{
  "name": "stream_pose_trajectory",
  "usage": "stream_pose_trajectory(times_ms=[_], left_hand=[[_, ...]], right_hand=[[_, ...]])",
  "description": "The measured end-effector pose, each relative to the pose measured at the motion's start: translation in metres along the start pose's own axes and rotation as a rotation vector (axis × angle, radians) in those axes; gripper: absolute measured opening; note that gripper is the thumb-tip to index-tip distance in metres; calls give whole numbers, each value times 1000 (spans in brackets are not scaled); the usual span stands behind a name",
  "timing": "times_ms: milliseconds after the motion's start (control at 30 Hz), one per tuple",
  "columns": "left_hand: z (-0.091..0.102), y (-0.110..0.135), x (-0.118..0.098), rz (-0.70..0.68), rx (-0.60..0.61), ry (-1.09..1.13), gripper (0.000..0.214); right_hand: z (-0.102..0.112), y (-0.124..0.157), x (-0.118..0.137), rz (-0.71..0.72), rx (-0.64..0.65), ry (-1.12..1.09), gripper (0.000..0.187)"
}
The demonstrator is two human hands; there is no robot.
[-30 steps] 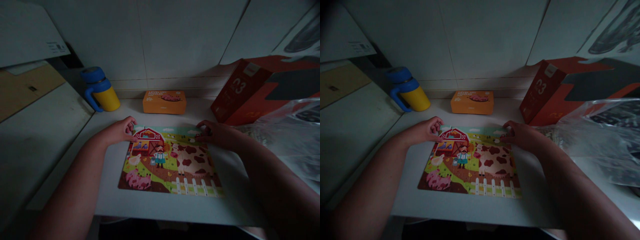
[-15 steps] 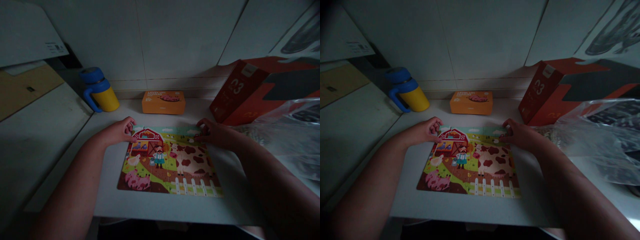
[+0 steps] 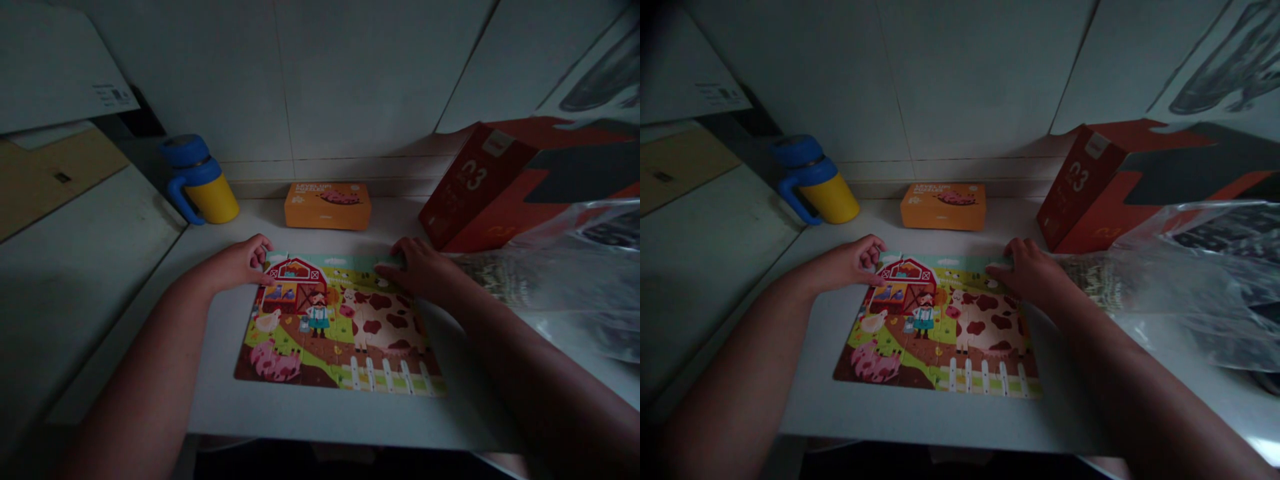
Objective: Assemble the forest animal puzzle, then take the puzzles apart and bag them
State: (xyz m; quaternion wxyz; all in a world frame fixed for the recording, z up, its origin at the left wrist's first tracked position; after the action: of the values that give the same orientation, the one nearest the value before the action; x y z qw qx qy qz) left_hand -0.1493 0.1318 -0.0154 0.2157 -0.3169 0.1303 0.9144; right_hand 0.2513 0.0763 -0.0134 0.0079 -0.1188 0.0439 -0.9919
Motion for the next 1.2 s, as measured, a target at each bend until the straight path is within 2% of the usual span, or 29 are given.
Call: stream_pose_trajectory(times_ms=[233, 500, 733, 867, 1067, 1200], left_hand=[[0, 0, -5, 13, -12, 20, 72], [1, 1, -6, 9, -11, -1, 73], [1, 3, -9, 4, -13, -29, 73], [2, 3, -12, -4, -33, -32, 60], [4, 2, -26, -79, -36, -139, 28], [4, 3, -32, -78, -29, -130, 23]], right_hand=[[3, -1, 6, -16, 52, -107, 45], [3, -4, 8, 139, 118, -143, 34], [9, -3, -2, 60, 215, -230, 26], [10, -4, -7, 62, 201, -246, 23], [15, -4, -1, 58, 183, -279, 26], [19, -3, 5, 28, 125, -308, 23]])
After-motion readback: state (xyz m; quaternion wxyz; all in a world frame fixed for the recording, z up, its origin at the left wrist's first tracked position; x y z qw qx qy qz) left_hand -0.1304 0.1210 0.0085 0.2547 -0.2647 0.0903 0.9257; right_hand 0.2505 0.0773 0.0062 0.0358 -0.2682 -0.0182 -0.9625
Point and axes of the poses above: each hand's wrist, its own y-axis away from the middle knuckle, its own z-axis out of the back of the hand, x = y × z, the point moved 5 cm from there along -y, towards the middle knuckle, and after that the axes turned 5 degrees about -z, right-handed, at the moved point
